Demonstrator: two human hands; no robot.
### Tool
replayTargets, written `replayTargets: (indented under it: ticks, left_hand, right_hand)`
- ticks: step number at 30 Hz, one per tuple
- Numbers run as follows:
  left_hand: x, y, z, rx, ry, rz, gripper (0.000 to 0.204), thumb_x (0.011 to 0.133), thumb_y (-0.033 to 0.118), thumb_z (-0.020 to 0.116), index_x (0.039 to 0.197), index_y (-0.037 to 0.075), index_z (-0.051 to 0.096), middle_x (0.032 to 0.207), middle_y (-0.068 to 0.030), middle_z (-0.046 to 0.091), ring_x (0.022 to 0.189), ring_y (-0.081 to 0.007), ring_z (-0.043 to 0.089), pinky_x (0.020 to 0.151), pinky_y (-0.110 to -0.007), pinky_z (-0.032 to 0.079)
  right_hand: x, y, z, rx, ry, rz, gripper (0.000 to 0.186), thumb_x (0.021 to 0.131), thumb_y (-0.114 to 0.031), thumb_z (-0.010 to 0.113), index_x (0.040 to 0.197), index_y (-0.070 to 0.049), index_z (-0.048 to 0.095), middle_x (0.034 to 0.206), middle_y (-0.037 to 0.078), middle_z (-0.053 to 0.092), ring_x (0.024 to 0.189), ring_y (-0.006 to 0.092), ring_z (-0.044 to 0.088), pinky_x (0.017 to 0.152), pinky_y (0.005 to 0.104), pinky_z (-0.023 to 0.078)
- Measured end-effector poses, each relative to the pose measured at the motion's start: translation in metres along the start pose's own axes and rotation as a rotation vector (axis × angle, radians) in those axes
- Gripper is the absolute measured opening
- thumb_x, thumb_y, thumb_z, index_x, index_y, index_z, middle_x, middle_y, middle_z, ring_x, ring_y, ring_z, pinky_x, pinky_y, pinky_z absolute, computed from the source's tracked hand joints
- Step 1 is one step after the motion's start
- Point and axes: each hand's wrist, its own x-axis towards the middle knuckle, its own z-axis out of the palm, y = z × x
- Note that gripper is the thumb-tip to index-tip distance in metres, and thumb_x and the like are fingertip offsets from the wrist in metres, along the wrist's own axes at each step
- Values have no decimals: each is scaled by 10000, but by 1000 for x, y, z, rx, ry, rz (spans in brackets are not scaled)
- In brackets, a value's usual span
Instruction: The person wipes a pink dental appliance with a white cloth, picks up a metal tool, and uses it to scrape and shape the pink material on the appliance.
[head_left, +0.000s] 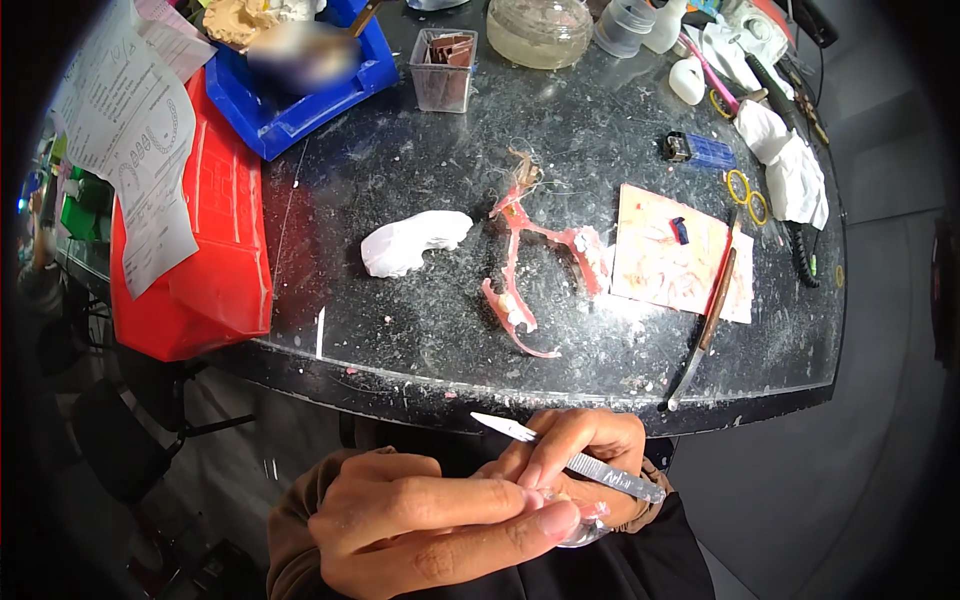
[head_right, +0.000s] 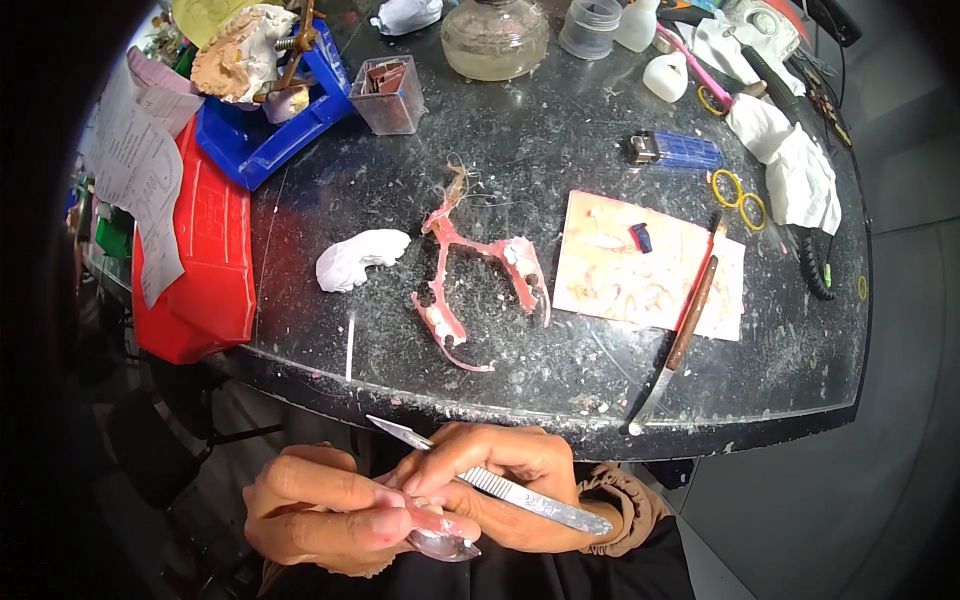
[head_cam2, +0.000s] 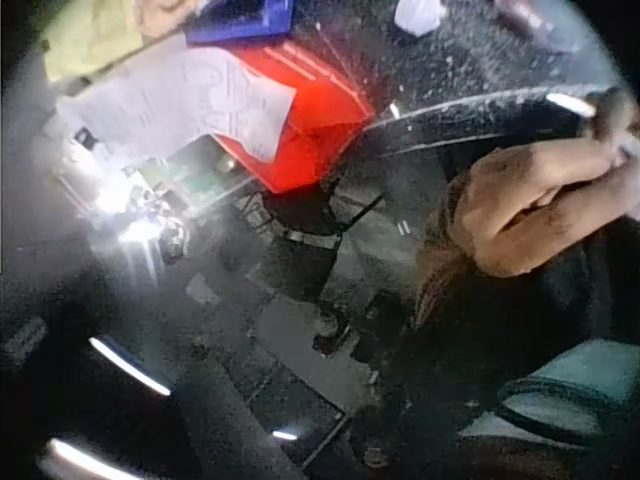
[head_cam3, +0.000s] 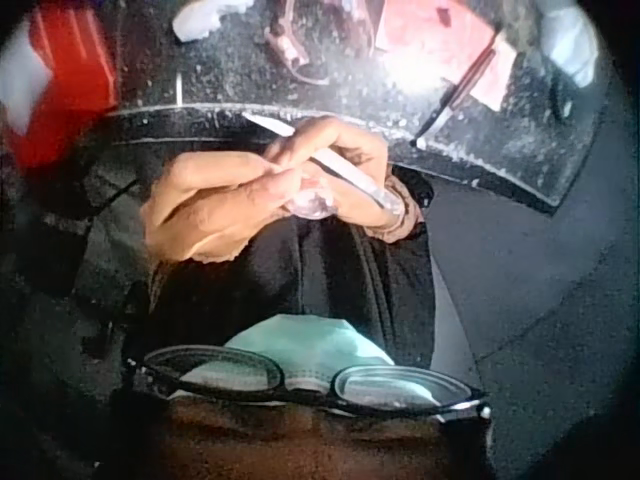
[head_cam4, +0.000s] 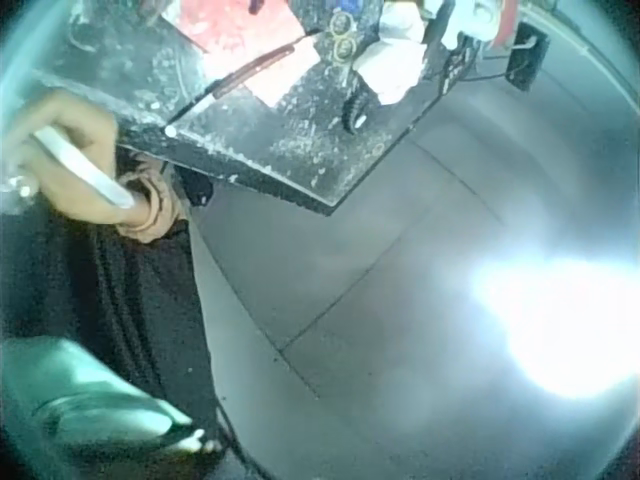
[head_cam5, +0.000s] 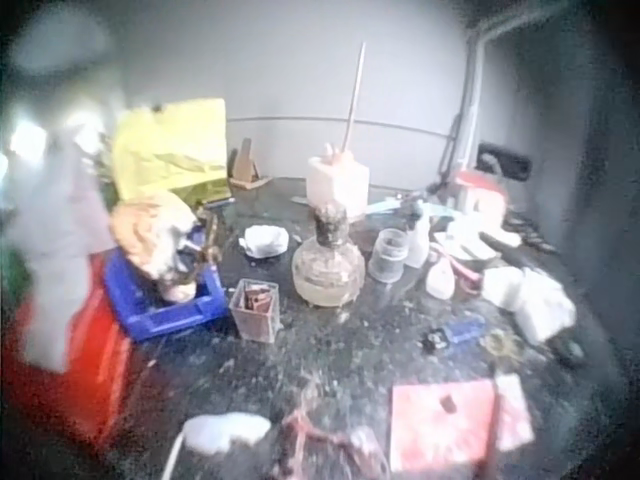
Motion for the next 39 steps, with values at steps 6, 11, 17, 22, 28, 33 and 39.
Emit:
replayTargets:
  ticks: [6,11,17,22,28,33,39]
  left_hand:
    - [-4,-4,3,-106,51,-111,200,601,29,675,791,60,619,793,-32,578,471,-65,515,373,-146,367]
    - [-5,-13,12,-440,310,-236,231,608,-79,665,813,-2,592,780,-142,596,657,-201,623,596,-233,530]
    - [-14,-23,14,-790,325,-308,185,647,-35,665,793,-42,552,853,-234,579,743,-243,615,618,-289,531]
    - [-15,-18,8,-875,349,-432,226,601,-43,696,760,-26,536,800,-224,595,723,-268,618,634,-336,527]
    - [-11,-17,4,-849,288,-409,240,590,-31,708,750,-37,529,810,-256,580,720,-289,614,620,-355,527]
    - [-16,-16,9,-811,395,-451,147,635,-31,674,736,-34,567,778,-197,608,691,-247,624,603,-296,524]
    - [-29,-19,15,-526,396,-469,157,636,59,716,702,-3,587,616,-111,619,476,-68,560,406,-161,394]
  right_hand:
    - [3,-6,0,-155,38,-23,89,739,11,586,822,34,566,816,167,595,785,224,602,680,287,484]
    - [6,-11,-4,-461,65,-234,165,669,32,654,816,17,580,781,159,601,723,207,612,602,260,491]
    - [12,-17,7,-642,80,-311,167,642,40,671,782,10,585,739,140,604,634,175,613,529,238,491]
    - [4,-4,20,-556,272,-341,87,809,-94,519,818,-38,452,640,127,533,623,213,580,720,434,478]
    - [0,-14,13,-584,263,-380,274,825,-295,483,939,-47,472,710,118,527,658,229,584,666,405,494]
    - [-1,-12,14,-561,424,-440,273,779,-388,520,986,-210,519,866,65,369,738,222,591,581,310,517]
    - [-3,-2,7,-629,376,-571,240,825,-306,484,937,-95,503,786,59,352,680,201,571,570,285,540]
